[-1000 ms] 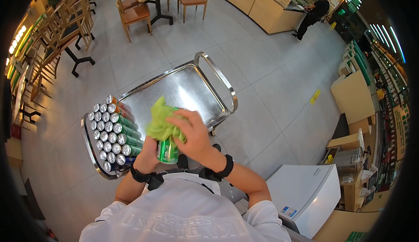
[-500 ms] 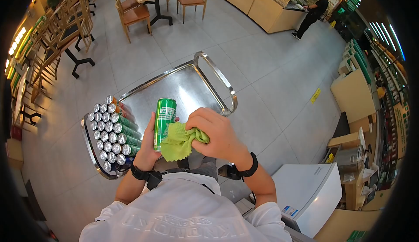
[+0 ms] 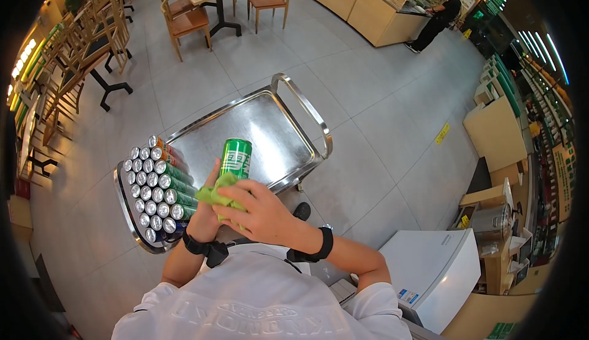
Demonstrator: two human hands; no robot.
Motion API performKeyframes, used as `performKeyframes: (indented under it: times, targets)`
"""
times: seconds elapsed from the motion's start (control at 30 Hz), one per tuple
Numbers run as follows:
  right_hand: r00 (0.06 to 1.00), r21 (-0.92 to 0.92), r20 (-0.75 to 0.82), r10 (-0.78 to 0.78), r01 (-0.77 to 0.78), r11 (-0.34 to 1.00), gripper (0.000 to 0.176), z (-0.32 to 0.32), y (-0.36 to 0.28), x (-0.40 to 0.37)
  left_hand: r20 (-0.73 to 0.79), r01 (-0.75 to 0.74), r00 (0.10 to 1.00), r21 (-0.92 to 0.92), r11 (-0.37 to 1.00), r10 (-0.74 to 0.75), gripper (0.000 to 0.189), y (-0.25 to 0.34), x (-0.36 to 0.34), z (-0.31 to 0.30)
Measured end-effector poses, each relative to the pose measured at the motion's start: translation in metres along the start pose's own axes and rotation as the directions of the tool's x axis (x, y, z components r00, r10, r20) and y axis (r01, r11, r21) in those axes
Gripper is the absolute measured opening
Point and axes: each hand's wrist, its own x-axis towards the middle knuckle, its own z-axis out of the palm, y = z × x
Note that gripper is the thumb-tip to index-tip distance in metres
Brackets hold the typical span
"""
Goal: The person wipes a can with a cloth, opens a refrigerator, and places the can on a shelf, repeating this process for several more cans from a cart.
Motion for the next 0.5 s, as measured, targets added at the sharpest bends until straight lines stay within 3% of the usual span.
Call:
performKeyframes:
  times: [0.03,0.13,0.17,0.23,0.27,0.33,0.4,0.43,0.47,0.5]
  targets:
    - [0.995,0.007,-0.003,-0.096,0.097,0.995,0.030,0.002,0.001,-0.002,-0.002,-0.002,1.000,-0.001,1.000,0.002,0.053,0.000,0.002,-0.002]
    - [0.989,0.113,0.044,-0.144,0.138,0.984,0.028,-0.007,0.017,0.003,-0.022,0.096,0.995,-0.097,0.991,-0.098,0.050,-0.007,0.008,0.005]
    - [0.989,0.113,0.043,-0.142,0.137,0.984,0.028,-0.009,0.025,0.006,-0.130,0.026,0.991,0.018,1.000,-0.023,0.050,-0.010,0.006,0.013]
    - [0.981,-0.080,-0.186,-0.049,0.034,0.996,0.030,-0.011,0.041,0.013,-0.287,-0.032,0.955,0.160,0.987,0.077,0.048,-0.014,0.005,0.021]
    - [0.982,-0.078,-0.183,-0.048,0.034,0.996,0.030,-0.011,0.042,0.015,-0.289,-0.033,0.954,0.158,0.987,0.078,0.048,-0.013,0.004,0.020]
    - [0.921,-0.131,-0.370,0.120,-0.180,0.975,0.033,-0.009,0.042,0.021,-0.166,0.017,0.986,0.127,0.992,0.004,0.048,-0.009,0.004,0.017]
    - [0.927,-0.100,-0.354,0.122,-0.168,0.981,0.033,-0.004,0.030,0.015,-0.244,0.001,0.969,0.117,0.993,0.028,0.049,-0.007,0.003,0.024]
    - [0.962,-0.029,-0.266,0.058,-0.068,0.997,0.033,-0.004,0.018,0.010,-0.321,-0.008,0.946,0.106,0.994,0.042,0.049,-0.008,0.002,0.026]
    - [0.983,0.051,-0.181,-0.014,0.024,0.998,0.032,-0.003,0.009,0.005,-0.322,-0.004,0.946,0.106,0.994,0.038,0.049,-0.007,0.001,0.023]
    - [0.983,0.050,-0.182,-0.012,0.021,0.999,0.032,0.000,0.004,-0.001,-0.187,0.041,0.982,0.038,0.998,-0.033,0.051,-0.002,-0.002,0.016]
